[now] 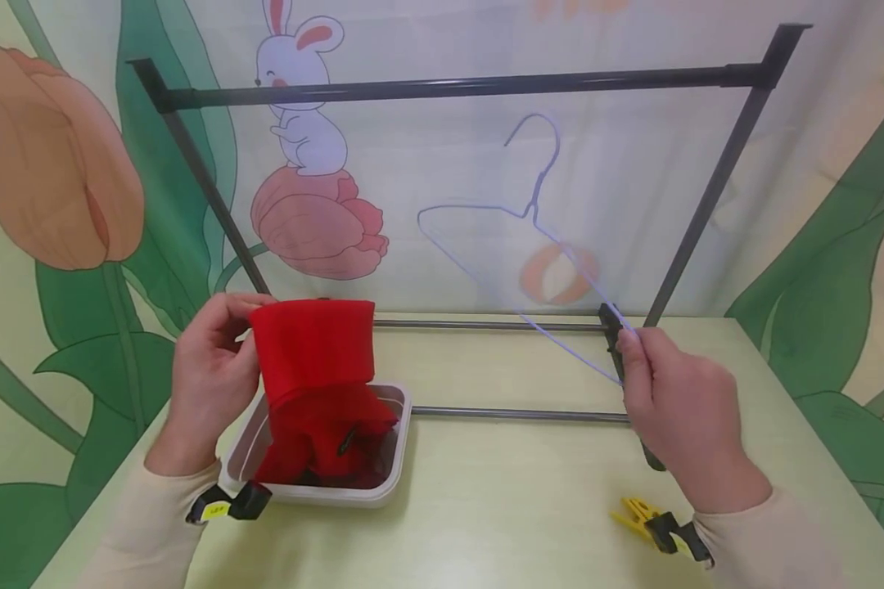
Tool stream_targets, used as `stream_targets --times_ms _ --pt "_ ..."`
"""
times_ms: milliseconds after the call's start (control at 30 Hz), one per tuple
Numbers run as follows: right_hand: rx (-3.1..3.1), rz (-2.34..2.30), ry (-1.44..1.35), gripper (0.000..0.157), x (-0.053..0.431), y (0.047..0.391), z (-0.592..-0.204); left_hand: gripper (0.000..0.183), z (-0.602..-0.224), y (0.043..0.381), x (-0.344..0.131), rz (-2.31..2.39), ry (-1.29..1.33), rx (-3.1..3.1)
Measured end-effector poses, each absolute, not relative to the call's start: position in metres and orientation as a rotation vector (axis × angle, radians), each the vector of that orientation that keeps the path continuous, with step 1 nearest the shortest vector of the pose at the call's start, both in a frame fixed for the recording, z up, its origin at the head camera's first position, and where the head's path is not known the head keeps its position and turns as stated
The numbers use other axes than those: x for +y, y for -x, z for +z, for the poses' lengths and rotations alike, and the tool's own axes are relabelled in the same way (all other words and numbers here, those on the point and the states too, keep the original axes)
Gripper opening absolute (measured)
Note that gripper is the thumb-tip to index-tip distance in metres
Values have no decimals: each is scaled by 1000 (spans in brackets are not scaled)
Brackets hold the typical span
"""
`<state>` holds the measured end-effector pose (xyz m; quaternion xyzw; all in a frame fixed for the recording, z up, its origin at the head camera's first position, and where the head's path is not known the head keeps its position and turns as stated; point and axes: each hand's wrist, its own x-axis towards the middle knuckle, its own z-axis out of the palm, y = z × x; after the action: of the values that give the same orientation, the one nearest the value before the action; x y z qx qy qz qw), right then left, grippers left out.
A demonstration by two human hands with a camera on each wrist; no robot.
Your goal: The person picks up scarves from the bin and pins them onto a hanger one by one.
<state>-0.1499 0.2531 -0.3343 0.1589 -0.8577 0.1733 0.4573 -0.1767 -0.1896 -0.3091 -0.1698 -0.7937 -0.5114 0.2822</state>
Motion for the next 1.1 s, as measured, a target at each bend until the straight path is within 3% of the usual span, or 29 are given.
stream_targets --times_ms 233,467,767,1100 --pt "-2186 463 -456 25 232 135 -356 11 -299 174 -185 -1296 494 -2022" --pt "-2146 521 -535 44 210 131 -366 16 -276 171 -163 -1367 580 -1823" --pt "-2120 703 -564 11 181 121 -361 19 -273 178 -120 -1147 787 -1847" --pt "-2178 862 -507 20 169 106 -354 17 -307 188 -75 -919 845 -2007"
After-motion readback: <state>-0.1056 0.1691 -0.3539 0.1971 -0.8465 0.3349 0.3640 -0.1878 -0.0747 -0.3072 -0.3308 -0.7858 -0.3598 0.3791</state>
